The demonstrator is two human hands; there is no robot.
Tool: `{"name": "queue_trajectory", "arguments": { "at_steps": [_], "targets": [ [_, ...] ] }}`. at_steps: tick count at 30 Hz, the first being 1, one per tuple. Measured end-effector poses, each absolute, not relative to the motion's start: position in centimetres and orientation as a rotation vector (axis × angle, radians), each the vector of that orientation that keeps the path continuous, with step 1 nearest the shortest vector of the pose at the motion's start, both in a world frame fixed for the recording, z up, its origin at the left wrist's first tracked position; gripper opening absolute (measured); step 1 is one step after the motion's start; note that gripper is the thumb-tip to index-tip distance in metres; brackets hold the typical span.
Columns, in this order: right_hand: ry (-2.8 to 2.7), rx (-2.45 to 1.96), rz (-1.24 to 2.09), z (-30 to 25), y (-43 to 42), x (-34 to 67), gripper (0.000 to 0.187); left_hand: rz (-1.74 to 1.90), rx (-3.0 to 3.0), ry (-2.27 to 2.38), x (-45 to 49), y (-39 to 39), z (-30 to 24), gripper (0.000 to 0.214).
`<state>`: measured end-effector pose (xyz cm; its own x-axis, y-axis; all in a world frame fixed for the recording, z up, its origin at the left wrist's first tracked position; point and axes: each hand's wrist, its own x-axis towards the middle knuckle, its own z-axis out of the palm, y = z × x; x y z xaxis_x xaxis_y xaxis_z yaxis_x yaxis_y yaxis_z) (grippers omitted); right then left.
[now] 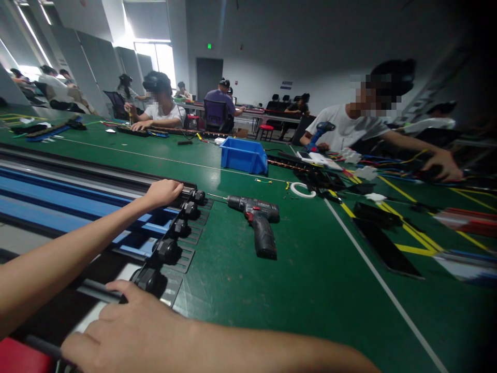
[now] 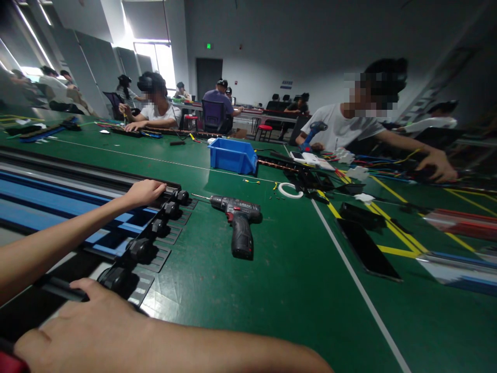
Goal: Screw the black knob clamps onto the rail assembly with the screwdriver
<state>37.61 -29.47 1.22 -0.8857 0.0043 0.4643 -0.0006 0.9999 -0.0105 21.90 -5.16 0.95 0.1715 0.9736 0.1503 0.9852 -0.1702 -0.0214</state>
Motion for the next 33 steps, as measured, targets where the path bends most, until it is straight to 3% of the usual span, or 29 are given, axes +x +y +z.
{"name": "queue_trajectory", "arguments": {
  "at_steps": [11, 17, 21, 26, 33],
  "targets": [
    [-2.579, 0.003, -0.039, -0.5, -29.5, 37.8, 0.029, -0.157, -2.321, -1.938, 21.9, -5.1, 0.9, 0.059],
    [-2.548, 0.017, -0.013, 3.5, -27.0, 40.7, 0.034, -0.159, -2.323, -1.931, 21.9, -5.0, 0.8, 0.06],
    [-2.532, -0.374, 0.053, 5.9, -23.3, 44.0, 0.025, -0.139, -2.327, -1.929, 22.0, -5.1, 0.9, 0.056],
    [-2.498, -0.876, 0.029, 2.9, -18.4, 46.6, 0.016, -0.144, -2.319, -1.945, 22.2, -5.3, 1.1, 0.056],
    [-2.586, -1.0, -0.147, -0.3, -16.2, 47.8, 0.016, -0.166, -2.313, -1.955, 22.2, -5.3, 1.0, 0.057]
  ]
}}
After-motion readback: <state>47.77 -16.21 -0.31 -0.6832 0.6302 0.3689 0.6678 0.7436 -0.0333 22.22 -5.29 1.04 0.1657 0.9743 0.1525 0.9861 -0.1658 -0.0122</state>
